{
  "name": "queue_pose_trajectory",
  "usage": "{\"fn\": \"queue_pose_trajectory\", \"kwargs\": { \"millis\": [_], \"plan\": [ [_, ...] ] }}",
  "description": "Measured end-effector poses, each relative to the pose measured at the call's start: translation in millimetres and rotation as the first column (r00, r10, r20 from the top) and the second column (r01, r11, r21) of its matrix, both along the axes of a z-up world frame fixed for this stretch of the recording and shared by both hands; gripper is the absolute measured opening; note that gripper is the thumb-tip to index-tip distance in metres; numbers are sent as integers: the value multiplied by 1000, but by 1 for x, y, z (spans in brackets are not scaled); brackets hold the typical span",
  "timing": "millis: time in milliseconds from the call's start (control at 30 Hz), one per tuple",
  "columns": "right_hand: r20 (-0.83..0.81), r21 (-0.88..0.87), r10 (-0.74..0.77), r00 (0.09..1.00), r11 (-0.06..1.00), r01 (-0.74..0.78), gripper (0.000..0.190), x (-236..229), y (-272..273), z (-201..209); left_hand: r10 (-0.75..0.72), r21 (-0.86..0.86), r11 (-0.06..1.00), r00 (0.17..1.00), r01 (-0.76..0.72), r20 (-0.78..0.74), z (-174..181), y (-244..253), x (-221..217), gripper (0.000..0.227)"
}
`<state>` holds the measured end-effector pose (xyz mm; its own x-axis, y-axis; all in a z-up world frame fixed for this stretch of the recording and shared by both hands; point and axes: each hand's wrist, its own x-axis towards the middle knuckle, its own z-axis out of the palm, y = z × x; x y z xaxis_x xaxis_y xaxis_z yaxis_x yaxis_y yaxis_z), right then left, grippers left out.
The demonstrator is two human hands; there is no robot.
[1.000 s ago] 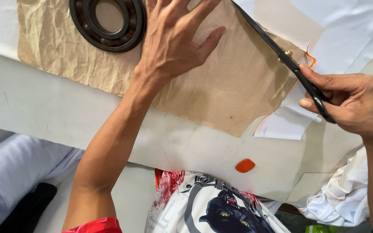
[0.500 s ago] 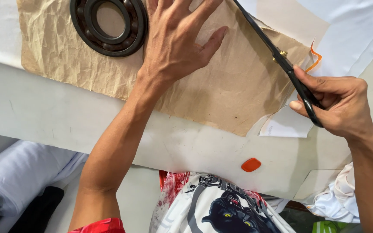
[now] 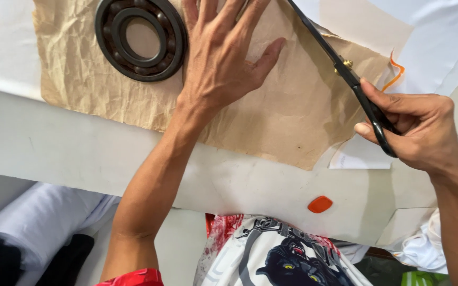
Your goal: The person uses a pair of large shears to cut a piece of white fabric placed on a table. A brown paper pattern is positioned on the fabric, held down by a black circular weight, and the person cuts along the pattern's edge. The person then lifts the fabric and continues cutting a straight line along the edge of the table.
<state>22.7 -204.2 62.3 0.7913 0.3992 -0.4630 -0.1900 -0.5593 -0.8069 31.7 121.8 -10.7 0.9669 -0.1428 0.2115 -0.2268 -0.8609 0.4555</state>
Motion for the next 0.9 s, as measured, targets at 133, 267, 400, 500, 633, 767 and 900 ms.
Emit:
{"fn": "queue_pose_trajectory", "kwargs": {
  "millis": [133, 267, 400, 500, 633, 767, 900],
  "plan": [
    [18, -56, 20, 1000, 998, -19, 67, -3, 9, 6, 16, -14, 1000, 1000, -17, -25, 1, -1, 0, 59],
    [39, -48, 18, 999, 999, -16, 67, -7, 11, 7, 13, -21, 1000, 999, -14, -32, 5, -1, 1, 60],
    [43, -11, -26, 999, 1000, 27, 69, -11, 14, 2, 9, 18, 1000, 999, -8, -35, 8, 0, 2, 62],
    [113, -26, 16, 993, 1000, -13, 68, -12, 22, 3, -14, -40, 999, 1000, 14, -16, 16, -1, 5, 54],
    [104, 7, 8, 995, 1000, -9, 68, -15, 30, 4, -10, -39, 999, 1000, 9, -19, 13, -1, 5, 55],
    [116, -28, -8, 993, 1000, 11, 70, -20, 32, 2, -15, -59, 998, 1000, 14, -17, 17, 0, 7, 56],
    [127, -11, -54, 990, 998, 56, 70, -24, 39, 0, -19, -70, 997, 1000, 19, -8, 18, 1, 9, 55]
  ]
}}
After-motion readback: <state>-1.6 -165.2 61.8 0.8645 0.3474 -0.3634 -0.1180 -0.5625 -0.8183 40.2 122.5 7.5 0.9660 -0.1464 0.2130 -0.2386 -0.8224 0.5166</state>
